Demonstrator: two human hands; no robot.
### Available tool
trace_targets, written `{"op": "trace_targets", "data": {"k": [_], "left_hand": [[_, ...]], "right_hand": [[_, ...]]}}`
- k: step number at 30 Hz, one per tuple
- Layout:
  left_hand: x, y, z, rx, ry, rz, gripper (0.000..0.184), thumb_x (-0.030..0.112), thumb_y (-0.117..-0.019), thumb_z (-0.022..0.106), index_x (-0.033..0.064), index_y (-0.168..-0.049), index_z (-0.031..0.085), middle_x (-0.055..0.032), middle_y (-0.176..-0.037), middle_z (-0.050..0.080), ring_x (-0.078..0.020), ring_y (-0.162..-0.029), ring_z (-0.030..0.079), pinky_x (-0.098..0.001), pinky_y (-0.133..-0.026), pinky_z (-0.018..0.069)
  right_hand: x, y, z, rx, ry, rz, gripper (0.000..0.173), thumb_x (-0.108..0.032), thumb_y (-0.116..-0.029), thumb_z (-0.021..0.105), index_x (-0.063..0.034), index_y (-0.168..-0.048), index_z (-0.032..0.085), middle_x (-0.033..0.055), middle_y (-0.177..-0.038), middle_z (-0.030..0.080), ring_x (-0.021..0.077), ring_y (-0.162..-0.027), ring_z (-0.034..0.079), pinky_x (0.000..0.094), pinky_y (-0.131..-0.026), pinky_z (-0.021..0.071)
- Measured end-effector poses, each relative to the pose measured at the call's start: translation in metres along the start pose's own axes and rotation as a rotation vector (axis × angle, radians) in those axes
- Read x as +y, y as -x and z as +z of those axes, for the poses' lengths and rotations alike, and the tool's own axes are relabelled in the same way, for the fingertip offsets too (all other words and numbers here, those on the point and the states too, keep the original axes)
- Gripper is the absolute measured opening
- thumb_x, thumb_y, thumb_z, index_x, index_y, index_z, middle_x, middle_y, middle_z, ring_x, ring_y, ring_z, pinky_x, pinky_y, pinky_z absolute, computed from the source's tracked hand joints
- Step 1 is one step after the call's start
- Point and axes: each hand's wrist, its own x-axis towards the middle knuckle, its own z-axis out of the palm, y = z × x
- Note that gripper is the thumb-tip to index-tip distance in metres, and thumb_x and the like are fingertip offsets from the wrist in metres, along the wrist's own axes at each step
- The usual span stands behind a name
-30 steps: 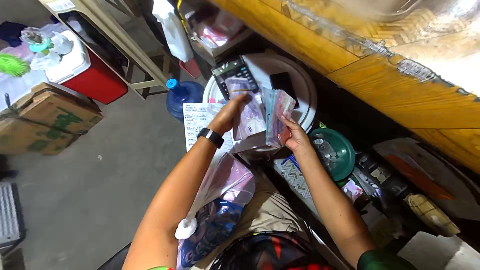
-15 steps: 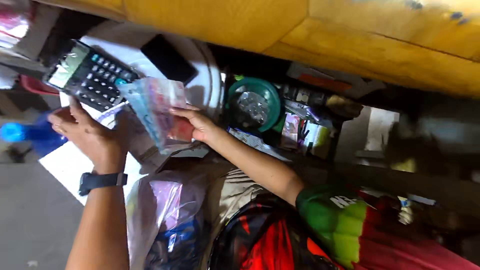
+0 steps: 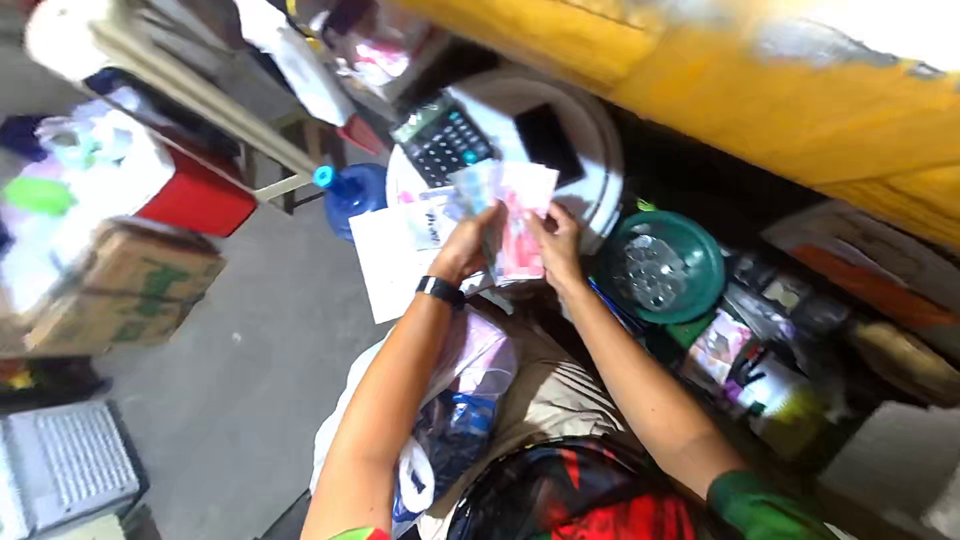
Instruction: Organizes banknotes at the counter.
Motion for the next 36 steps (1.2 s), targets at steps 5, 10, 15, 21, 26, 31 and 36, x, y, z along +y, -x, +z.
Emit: {"op": "trace_targets", "data": {"k": [5, 10, 15, 21, 26, 31, 36], "left_hand": [[-0.005, -0.005, -0.003, -0.05, -0.041, 0.067, 0.025, 0.022, -0.1114, 0.039, 0.0045, -0.113, 0.056, 0.0005, -0.079, 0.062, -0.0058, -0.064, 0.06, -0.0236, -0.06, 0.0541], [-0.006, -0.005, -0.01, -0.064, 0.007, 0.141, 0.019, 0.015, -0.1084, 0.048, 0.0019, -0.111, 0.061, -0.0031, -0.087, 0.069, -0.0096, -0.077, 0.068, -0.0296, -0.075, 0.0598], [-0.005, -0.005, -0.007, -0.071, 0.018, 0.109, 0.021, 0.017, -0.1077, 0.051, 0.0003, -0.117, 0.059, -0.0053, -0.089, 0.07, -0.0112, -0.078, 0.069, -0.031, -0.076, 0.0598], [-0.003, -0.005, -0.013, -0.076, 0.107, 0.041, 0.04, 0.033, -0.1131, 0.032, 0.0046, -0.123, 0.057, -0.0042, -0.097, 0.068, -0.0102, -0.086, 0.068, -0.03, -0.08, 0.0586], [0.006, -0.009, -0.047, 0.035, 0.135, 0.089, 0.044, 0.032, -0.1139, 0.026, 0.0011, -0.135, 0.05, -0.0125, -0.112, 0.071, -0.0189, -0.099, 0.071, -0.0356, -0.086, 0.0587], [0.005, -0.01, -0.052, 0.1, 0.219, 0.056, 0.043, 0.03, -0.1141, 0.027, -0.0007, -0.136, 0.049, -0.0137, -0.113, 0.07, -0.0196, -0.101, 0.07, -0.036, -0.088, 0.0584], [-0.001, -0.008, -0.039, 0.154, 0.129, 0.119, 0.027, 0.016, -0.1073, 0.052, -0.0013, -0.128, 0.052, -0.0098, -0.097, 0.068, -0.0145, -0.083, 0.068, -0.0337, -0.078, 0.0591]], "right_hand": [[0.002, -0.005, 0.005, -0.026, -0.123, 0.024, 0.026, -0.008, -0.096, 0.067, 0.0048, -0.118, 0.065, 0.01, -0.105, 0.067, 0.0098, -0.096, 0.064, 0.0273, -0.087, 0.055], [-0.005, -0.007, 0.003, -0.094, -0.293, 0.114, 0.015, -0.002, -0.0981, 0.061, 0.0011, -0.112, 0.063, 0.0042, -0.096, 0.068, 0.0079, -0.088, 0.067, 0.0281, -0.083, 0.0587], [-0.012, -0.004, 0.006, -0.128, -0.289, 0.139, 0.028, 0.003, -0.0963, 0.062, 0.0023, -0.124, 0.058, 0.007, -0.106, 0.069, 0.0087, -0.094, 0.067, 0.0275, -0.085, 0.0586], [-0.016, -0.017, 0.005, -0.122, -0.213, 0.111, 0.019, -0.002, -0.099, 0.061, 0.0034, -0.117, 0.062, 0.0058, -0.098, 0.069, 0.007, -0.088, 0.067, 0.0266, -0.082, 0.0579], [-0.021, -0.045, -0.033, -0.208, 0.238, 0.1, 0.029, -0.003, -0.0998, 0.06, 0.0068, -0.128, 0.059, 0.019, -0.111, 0.068, 0.0203, -0.097, 0.067, 0.0381, -0.089, 0.0562], [-0.018, -0.059, -0.037, -0.291, 0.49, 0.169, 0.06, -0.002, -0.0939, 0.069, 0.0009, -0.148, 0.043, 0.0304, -0.123, 0.064, 0.0401, -0.109, 0.066, 0.0551, -0.095, 0.0519], [-0.02, -0.05, -0.013, -0.107, -0.042, 0.223, 0.044, 0.001, -0.0967, 0.063, 0.003, -0.14, 0.053, 0.0191, -0.122, 0.064, 0.0171, -0.097, 0.066, 0.0327, -0.085, 0.0567]]}}
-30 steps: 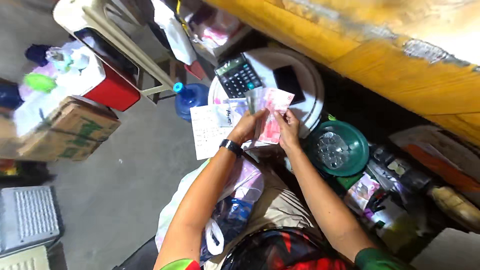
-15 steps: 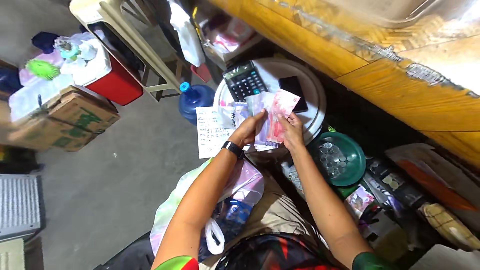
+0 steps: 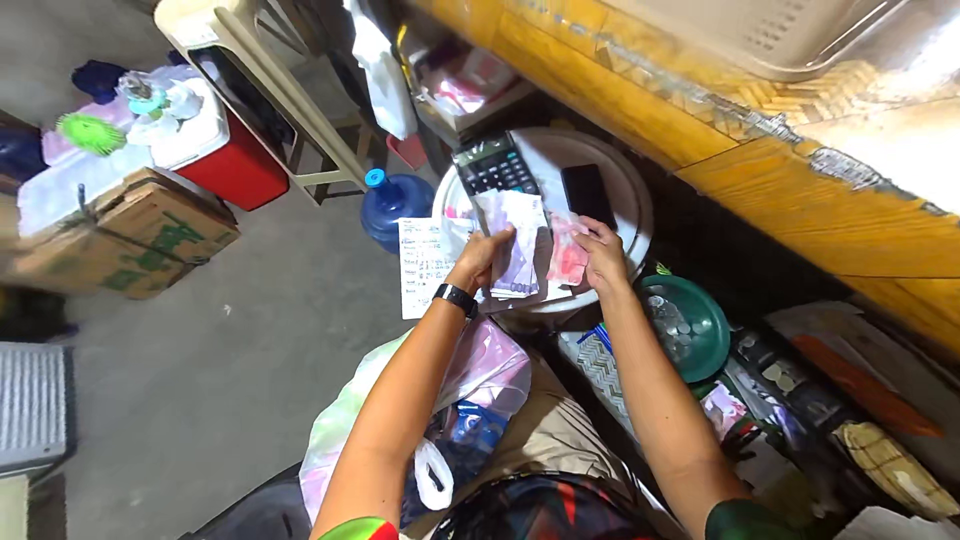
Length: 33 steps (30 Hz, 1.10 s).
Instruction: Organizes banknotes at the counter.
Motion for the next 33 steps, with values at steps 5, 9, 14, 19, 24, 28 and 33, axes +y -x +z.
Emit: {"op": "trace_targets", "data": {"k": [5, 9, 14, 19, 24, 28, 33], "left_hand": [[-0.003, 0.0, 0.007, 0.085, 0.042, 0.089, 0.043, 0.002, -0.093, 0.071, -0.0053, -0.13, 0.052, -0.0157, -0.104, 0.069, -0.0192, -0.087, 0.07, -0.0373, -0.082, 0.0605], [-0.008, 0.004, 0.019, 0.067, 0.008, 0.1, 0.043, 0.0, -0.0897, 0.074, -0.0054, -0.128, 0.054, -0.0152, -0.103, 0.069, -0.0183, -0.086, 0.07, -0.0358, -0.081, 0.0605], [0.009, 0.019, 0.014, -0.203, 0.125, -0.029, 0.045, 0.041, -0.1121, 0.03, 0.0065, -0.128, 0.055, -0.0055, -0.102, 0.07, -0.0134, -0.091, 0.069, -0.0343, -0.083, 0.0592], [0.012, 0.022, 0.011, -0.159, 0.075, 0.037, 0.02, 0.021, -0.1112, 0.04, 0.0073, -0.12, 0.051, 0.001, -0.086, 0.06, -0.0067, -0.076, 0.062, -0.0272, -0.073, 0.057], [0.002, 0.013, 0.019, -0.034, -0.007, 0.131, 0.018, 0.008, -0.1016, 0.06, -0.0023, -0.116, 0.057, -0.0063, -0.088, 0.068, -0.0116, -0.076, 0.068, -0.0311, -0.074, 0.0596], [0.003, 0.015, 0.023, 0.034, -0.013, 0.138, 0.021, 0.008, -0.0966, 0.068, -0.0025, -0.113, 0.059, -0.0073, -0.086, 0.069, -0.0124, -0.074, 0.068, -0.031, -0.073, 0.06], [0.008, 0.019, 0.012, -0.17, 0.129, 0.02, 0.028, 0.017, -0.1093, 0.044, 0.0034, -0.134, 0.045, -0.0087, -0.103, 0.066, -0.0146, -0.09, 0.068, -0.0337, -0.083, 0.0593]], "right_hand": [[-0.012, 0.025, -0.012, -0.126, -0.48, 0.179, 0.024, -0.009, -0.1058, 0.047, -0.0098, -0.129, 0.051, 0.0029, -0.106, 0.067, 0.0116, -0.093, 0.069, 0.0311, -0.083, 0.0599], [-0.012, 0.045, 0.01, -0.225, -0.236, 0.146, 0.018, -0.002, -0.1022, 0.055, -0.0016, -0.119, 0.06, 0.0049, -0.094, 0.072, 0.0108, -0.082, 0.071, 0.0299, -0.077, 0.0617], [-0.002, 0.031, 0.028, -0.017, -0.161, -0.008, 0.01, -0.006, -0.0981, 0.066, 0.0001, -0.105, 0.066, 0.0046, -0.089, 0.07, 0.0093, -0.08, 0.068, 0.0287, -0.076, 0.0594], [0.0, 0.031, 0.017, -0.092, -0.272, 0.003, 0.008, -0.005, -0.1009, 0.06, -0.0028, -0.108, 0.063, 0.0033, -0.089, 0.072, 0.0098, -0.08, 0.07, 0.0289, -0.077, 0.0611], [-0.005, 0.039, 0.016, -0.131, -0.235, -0.037, 0.01, 0.001, -0.0985, 0.061, -0.0008, -0.107, 0.065, 0.0032, -0.088, 0.074, 0.0093, -0.077, 0.072, 0.0284, -0.075, 0.0629], [-0.002, 0.04, 0.019, -0.136, -0.274, 0.008, 0.011, 0.002, -0.0998, 0.058, -0.0007, -0.109, 0.064, 0.0041, -0.089, 0.073, 0.0102, -0.078, 0.072, 0.0286, -0.075, 0.0627], [-0.002, 0.037, 0.019, -0.097, -0.383, 0.126, 0.015, -0.004, -0.1037, 0.055, -0.0042, -0.118, 0.058, 0.0052, -0.096, 0.071, 0.0119, -0.085, 0.071, 0.031, -0.079, 0.0618]]}}
